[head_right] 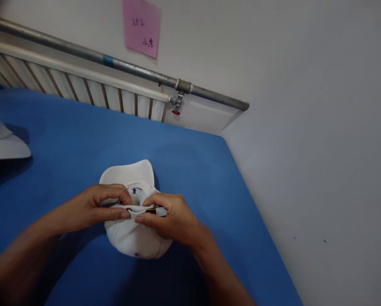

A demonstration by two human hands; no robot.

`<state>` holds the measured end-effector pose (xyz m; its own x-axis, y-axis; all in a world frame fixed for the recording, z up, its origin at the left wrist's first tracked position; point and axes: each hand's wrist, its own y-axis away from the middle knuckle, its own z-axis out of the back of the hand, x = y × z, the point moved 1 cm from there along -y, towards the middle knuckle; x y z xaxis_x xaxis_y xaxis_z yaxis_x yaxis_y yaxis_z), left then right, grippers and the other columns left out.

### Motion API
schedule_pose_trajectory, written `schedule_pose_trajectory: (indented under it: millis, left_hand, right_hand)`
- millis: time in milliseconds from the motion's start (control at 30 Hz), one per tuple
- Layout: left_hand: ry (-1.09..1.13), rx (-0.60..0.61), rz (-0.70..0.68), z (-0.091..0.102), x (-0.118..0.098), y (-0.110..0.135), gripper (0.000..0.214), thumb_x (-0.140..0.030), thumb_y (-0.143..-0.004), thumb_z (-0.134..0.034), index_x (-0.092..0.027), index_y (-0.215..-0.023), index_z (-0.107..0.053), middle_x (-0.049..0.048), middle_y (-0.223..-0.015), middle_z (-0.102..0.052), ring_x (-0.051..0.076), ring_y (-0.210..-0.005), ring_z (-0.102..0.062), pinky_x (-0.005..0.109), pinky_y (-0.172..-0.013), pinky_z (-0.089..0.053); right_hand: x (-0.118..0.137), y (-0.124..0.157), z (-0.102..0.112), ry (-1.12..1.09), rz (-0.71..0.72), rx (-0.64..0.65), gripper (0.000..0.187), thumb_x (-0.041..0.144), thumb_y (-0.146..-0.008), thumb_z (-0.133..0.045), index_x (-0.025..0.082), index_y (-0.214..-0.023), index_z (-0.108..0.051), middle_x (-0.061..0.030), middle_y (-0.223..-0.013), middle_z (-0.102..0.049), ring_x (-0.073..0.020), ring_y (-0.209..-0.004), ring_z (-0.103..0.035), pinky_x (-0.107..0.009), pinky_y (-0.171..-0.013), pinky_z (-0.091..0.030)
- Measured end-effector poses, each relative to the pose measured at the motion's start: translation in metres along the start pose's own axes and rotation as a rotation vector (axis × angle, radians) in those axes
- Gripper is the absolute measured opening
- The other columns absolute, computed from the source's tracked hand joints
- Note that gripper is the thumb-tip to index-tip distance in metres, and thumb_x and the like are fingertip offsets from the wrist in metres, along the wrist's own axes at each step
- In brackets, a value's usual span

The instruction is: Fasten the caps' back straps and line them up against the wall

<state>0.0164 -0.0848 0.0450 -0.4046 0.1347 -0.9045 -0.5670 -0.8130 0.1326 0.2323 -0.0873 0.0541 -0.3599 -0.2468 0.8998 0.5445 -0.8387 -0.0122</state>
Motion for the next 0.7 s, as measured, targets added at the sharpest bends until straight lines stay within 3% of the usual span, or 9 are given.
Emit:
schedule_pose_trajectory:
  millis: [233, 367, 533, 700]
  left_hand:
    - [0.054, 0.015, 0.093, -0.003, -0.002, 0.002, 0.03, -0.046, -0.085, -0.059, -0.017, -0.079, -0.062, -0.0026, -0.067, -0.052, 0.011, -0.06, -0.044, 0.021, -0.053, -0.033]
    - [-0.053, 0.004, 0.031, -0.007, -0.005, 0.0, 0.027, -0.046, -0.085, -0.06, -0.02, -0.09, -0.065, -0.0014, -0.075, -0.059, 0.012, -0.065, -0.05, 0.021, -0.056, -0.035]
    - [-0.041, 0.029, -0.003, -0.008, -0.003, -0.001, 0.031, -0.044, -0.088, -0.056, -0.017, -0.072, -0.058, -0.0033, -0.064, -0.048, 0.01, -0.058, -0.043, 0.022, -0.052, -0.031]
    - [-0.027, 0.031, 0.005, -0.006, -0.002, 0.001, 0.032, -0.046, -0.089, -0.055, -0.018, -0.075, -0.059, -0.0036, -0.065, -0.048, 0.01, -0.059, -0.043, 0.021, -0.052, -0.032]
  right_hand:
    - [-0.008, -0.004, -0.008, 0.054, -0.021, -0.124, 0.01, 0.021, -0.075, -0.066, 0.018, -0.067, -0.062, 0.0049, -0.061, -0.055, -0.0084, -0.057, -0.046, -0.02, -0.053, -0.035]
    - [-0.008, -0.005, -0.011, 0.064, -0.024, -0.122, 0.009, 0.017, -0.074, -0.064, 0.018, -0.066, -0.061, 0.0051, -0.061, -0.054, -0.0082, -0.057, -0.045, -0.02, -0.053, -0.034]
    - [-0.003, -0.005, -0.012, -0.07, -0.018, -0.1, 0.011, 0.02, -0.073, -0.064, 0.018, -0.064, -0.059, 0.0049, -0.062, -0.052, -0.0086, -0.059, -0.045, -0.02, -0.055, -0.034]
    - [-0.002, -0.005, -0.012, -0.122, -0.051, -0.063, 0.01, 0.022, -0.074, -0.064, 0.018, -0.067, -0.059, 0.0048, -0.063, -0.052, -0.0087, -0.06, -0.045, -0.02, -0.056, -0.035]
